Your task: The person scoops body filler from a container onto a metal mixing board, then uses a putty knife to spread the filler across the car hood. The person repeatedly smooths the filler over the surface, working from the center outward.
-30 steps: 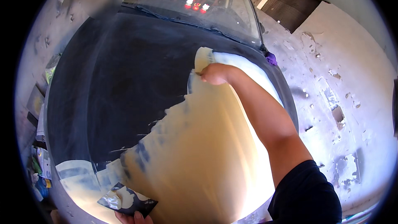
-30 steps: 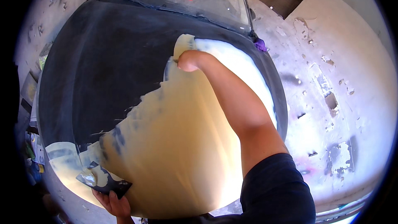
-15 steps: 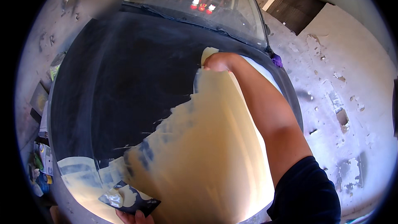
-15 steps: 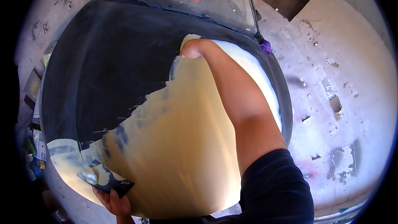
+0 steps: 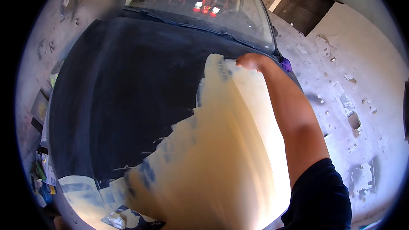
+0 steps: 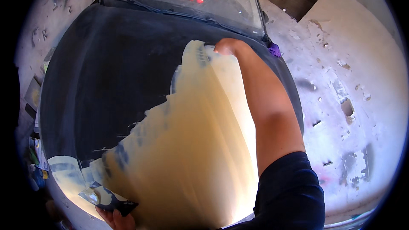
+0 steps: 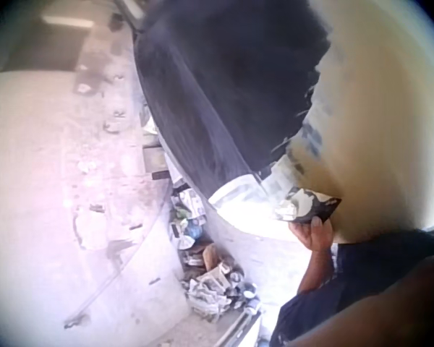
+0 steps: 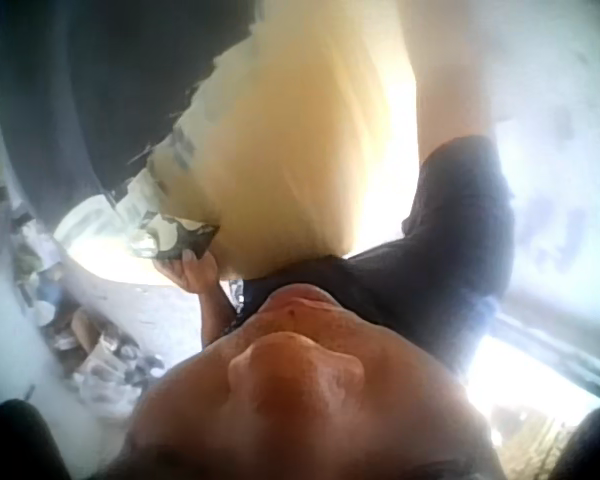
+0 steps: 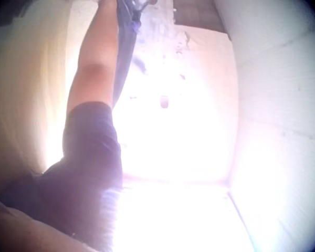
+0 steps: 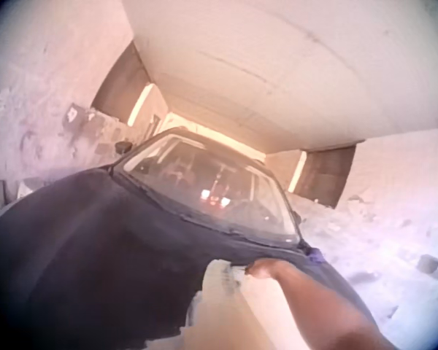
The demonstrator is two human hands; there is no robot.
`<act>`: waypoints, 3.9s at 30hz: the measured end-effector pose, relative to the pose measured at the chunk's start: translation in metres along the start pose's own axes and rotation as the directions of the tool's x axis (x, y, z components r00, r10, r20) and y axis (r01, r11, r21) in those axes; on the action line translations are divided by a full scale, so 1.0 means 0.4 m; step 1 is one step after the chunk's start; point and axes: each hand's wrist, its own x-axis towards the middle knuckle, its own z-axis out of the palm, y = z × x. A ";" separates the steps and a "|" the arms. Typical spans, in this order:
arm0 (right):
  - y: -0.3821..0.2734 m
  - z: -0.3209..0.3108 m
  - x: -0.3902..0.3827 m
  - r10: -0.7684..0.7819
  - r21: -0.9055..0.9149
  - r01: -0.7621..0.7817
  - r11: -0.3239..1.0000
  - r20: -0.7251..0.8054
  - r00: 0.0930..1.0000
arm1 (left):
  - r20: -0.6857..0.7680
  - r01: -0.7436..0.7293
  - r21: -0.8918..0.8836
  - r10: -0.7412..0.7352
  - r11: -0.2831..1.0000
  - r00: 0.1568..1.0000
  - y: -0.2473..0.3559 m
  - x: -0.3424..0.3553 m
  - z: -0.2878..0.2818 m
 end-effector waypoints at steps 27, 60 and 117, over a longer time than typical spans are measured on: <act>-0.028 0.089 0.022 -0.213 0.065 0.211 0.975 0.028 0.977 | 0.015 -0.127 0.095 0.126 0.987 0.992 -0.008 0.004 0.016; -0.103 -0.019 0.194 0.139 0.168 -0.136 0.976 -0.007 0.990 | -0.166 0.094 0.220 -0.058 0.971 0.984 0.005 -0.033 -0.008; -0.009 0.011 0.192 -0.176 0.042 0.187 0.981 -0.191 0.966 | -0.086 0.141 0.207 -0.126 0.968 0.988 0.004 -0.034 -0.045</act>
